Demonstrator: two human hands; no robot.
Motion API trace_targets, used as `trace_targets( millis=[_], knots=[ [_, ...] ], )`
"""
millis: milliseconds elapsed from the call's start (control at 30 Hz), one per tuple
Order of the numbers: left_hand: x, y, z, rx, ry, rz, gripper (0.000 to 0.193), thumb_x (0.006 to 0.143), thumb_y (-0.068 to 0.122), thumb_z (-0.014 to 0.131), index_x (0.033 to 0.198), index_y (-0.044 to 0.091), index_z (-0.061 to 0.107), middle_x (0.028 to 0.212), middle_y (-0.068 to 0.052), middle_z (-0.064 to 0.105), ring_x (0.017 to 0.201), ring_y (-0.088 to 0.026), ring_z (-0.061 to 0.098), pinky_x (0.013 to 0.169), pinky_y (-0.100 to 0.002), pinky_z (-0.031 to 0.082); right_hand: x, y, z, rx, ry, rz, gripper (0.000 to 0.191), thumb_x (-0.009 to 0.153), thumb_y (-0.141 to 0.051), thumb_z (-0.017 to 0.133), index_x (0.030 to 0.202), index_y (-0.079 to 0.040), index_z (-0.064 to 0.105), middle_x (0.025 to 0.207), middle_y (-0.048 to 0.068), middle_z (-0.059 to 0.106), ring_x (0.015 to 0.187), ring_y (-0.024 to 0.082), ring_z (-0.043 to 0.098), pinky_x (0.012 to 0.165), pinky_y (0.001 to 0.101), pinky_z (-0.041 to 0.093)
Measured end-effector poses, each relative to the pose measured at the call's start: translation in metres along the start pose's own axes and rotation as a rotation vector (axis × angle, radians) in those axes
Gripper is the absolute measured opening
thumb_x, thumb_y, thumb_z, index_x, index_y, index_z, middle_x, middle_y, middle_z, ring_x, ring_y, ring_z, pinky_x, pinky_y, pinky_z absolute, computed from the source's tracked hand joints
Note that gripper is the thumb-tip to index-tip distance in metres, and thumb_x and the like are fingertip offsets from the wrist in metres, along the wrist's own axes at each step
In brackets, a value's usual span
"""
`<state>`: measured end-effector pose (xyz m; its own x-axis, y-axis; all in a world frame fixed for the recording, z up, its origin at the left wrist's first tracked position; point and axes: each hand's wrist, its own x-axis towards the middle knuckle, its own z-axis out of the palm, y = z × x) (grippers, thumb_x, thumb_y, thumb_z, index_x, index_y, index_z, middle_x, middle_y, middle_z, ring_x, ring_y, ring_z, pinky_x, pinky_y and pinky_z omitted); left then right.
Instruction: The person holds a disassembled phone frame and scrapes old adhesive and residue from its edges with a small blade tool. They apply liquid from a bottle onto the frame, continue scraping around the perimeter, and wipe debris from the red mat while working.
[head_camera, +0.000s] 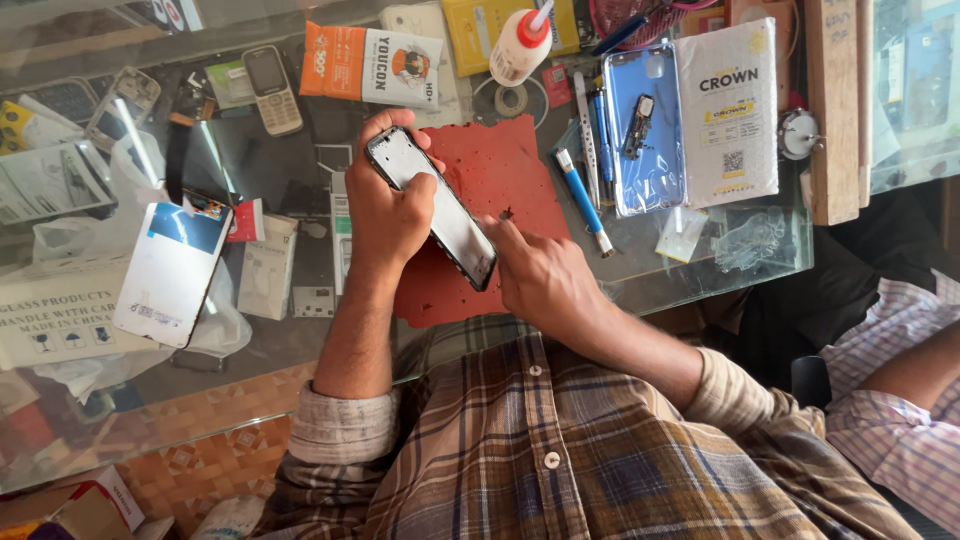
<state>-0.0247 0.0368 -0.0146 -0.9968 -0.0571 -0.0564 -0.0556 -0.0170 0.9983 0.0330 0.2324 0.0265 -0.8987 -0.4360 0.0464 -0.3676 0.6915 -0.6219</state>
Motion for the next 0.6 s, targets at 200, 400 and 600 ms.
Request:
trace_targets(
  millis=[200, 400, 600],
  knots=[
    [-0.001, 0.000, 0.001, -0.040, -0.009, 0.028, 0.050, 0.084, -0.006, 0.051, 0.133, -0.002, 0.053, 0.108, -0.011, 0.066, 0.090, -0.018, 0.072, 0.083, -0.033, 0.061, 0.020, 0.005, 0.003, 0.051, 0.015, -0.030, 0.038, 0.093, 0.001, 0.058, 0.131, -0.004, 0.056, 0.073, 0.014, 0.066, 0.066, 0.038, 0.067, 0.054, 0.0505, 0.049],
    [-0.001, 0.003, 0.002, -0.053, -0.010, -0.005, 0.053, 0.081, -0.006, 0.050, 0.133, 0.000, 0.053, 0.109, -0.011, 0.065, 0.091, -0.018, 0.071, 0.081, -0.033, 0.061, 0.002, 0.007, -0.005, 0.090, 0.003, 0.006, 0.038, 0.093, 0.001, 0.057, 0.130, -0.004, 0.057, 0.071, 0.014, 0.067, 0.065, 0.037, 0.068, 0.054, 0.0488, 0.050],
    [-0.005, 0.004, 0.001, -0.091, -0.038, 0.046, 0.055, 0.080, -0.009, 0.048, 0.134, 0.001, 0.050, 0.112, -0.011, 0.062, 0.097, -0.019, 0.070, 0.085, -0.033, 0.059, -0.004, 0.010, -0.016, 0.145, 0.094, -0.031, 0.024, 0.096, 0.000, 0.060, 0.120, 0.000, 0.059, 0.075, 0.014, 0.068, 0.067, 0.034, 0.070, 0.056, 0.0435, 0.053]
  ],
)
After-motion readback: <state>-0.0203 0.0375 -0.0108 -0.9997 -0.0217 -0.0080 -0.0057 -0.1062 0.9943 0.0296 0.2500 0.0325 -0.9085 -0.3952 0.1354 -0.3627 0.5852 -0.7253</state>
